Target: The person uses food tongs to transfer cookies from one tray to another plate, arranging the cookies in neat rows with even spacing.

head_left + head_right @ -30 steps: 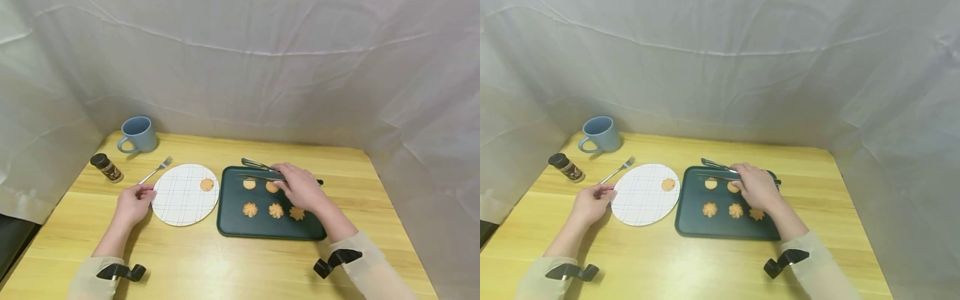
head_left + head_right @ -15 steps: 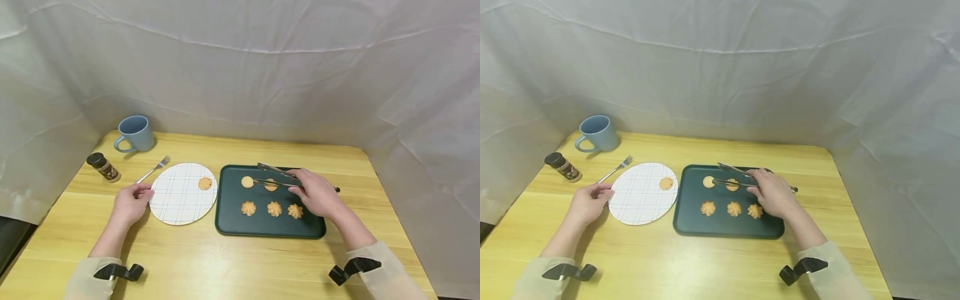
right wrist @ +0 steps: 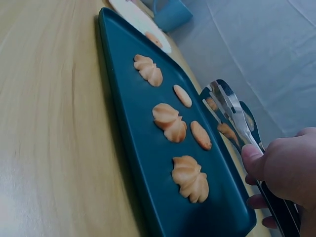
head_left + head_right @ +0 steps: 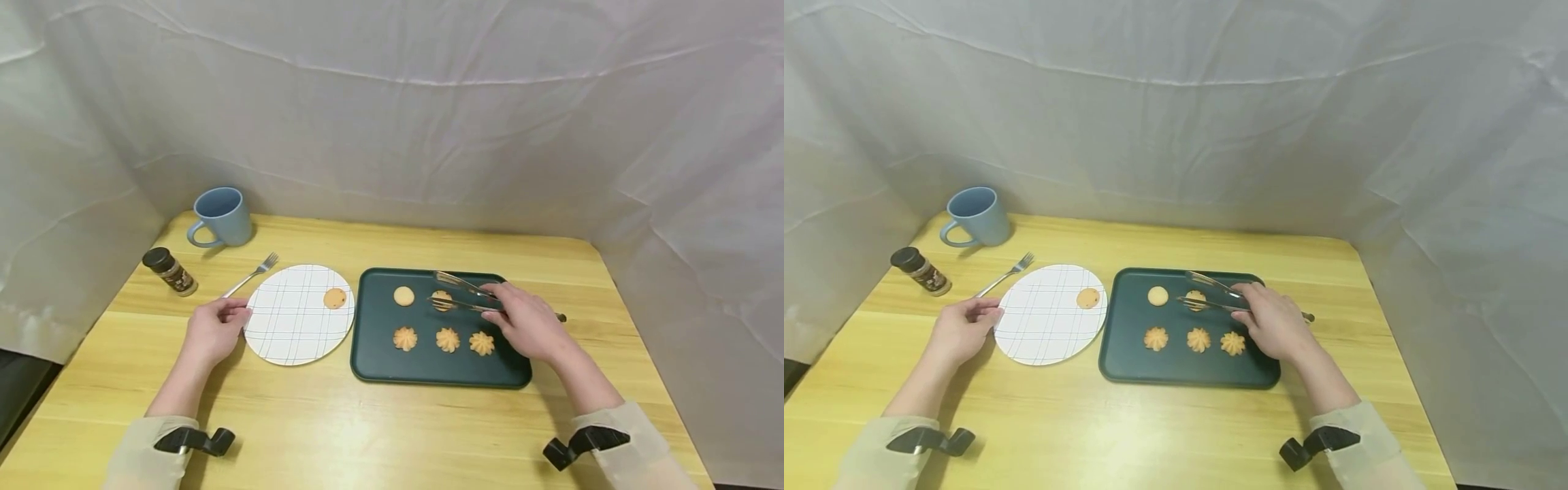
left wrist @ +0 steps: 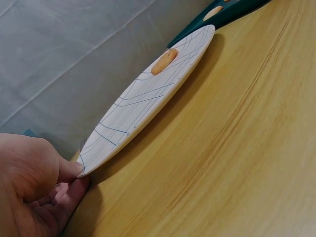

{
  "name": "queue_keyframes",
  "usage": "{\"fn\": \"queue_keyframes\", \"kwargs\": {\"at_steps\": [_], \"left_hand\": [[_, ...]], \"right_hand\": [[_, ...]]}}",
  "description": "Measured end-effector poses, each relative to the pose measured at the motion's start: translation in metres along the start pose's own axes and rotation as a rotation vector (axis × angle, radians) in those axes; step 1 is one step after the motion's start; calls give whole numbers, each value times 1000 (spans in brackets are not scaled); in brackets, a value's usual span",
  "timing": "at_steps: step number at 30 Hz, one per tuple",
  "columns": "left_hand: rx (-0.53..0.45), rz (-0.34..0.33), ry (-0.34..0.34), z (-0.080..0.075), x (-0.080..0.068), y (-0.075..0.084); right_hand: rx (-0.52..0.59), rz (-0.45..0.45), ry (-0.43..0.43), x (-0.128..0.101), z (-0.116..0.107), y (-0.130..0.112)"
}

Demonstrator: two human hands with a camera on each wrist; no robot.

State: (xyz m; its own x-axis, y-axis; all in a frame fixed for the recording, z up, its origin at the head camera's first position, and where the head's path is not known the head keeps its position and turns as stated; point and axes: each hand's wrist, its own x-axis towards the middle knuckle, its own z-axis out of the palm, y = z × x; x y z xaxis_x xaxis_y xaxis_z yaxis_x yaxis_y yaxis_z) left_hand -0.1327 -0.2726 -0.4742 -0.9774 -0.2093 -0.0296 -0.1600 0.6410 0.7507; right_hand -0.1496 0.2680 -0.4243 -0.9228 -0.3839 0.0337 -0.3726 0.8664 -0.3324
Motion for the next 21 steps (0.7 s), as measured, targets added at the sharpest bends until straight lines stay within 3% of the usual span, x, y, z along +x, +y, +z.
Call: {"fn": "queue_keyframes", "kwargs": {"at_steps": [21], "left_hand": [[-4,-28,-10,-1,-1,3]], "right_hand": [[-24,15,2,-3,15,19]]}}
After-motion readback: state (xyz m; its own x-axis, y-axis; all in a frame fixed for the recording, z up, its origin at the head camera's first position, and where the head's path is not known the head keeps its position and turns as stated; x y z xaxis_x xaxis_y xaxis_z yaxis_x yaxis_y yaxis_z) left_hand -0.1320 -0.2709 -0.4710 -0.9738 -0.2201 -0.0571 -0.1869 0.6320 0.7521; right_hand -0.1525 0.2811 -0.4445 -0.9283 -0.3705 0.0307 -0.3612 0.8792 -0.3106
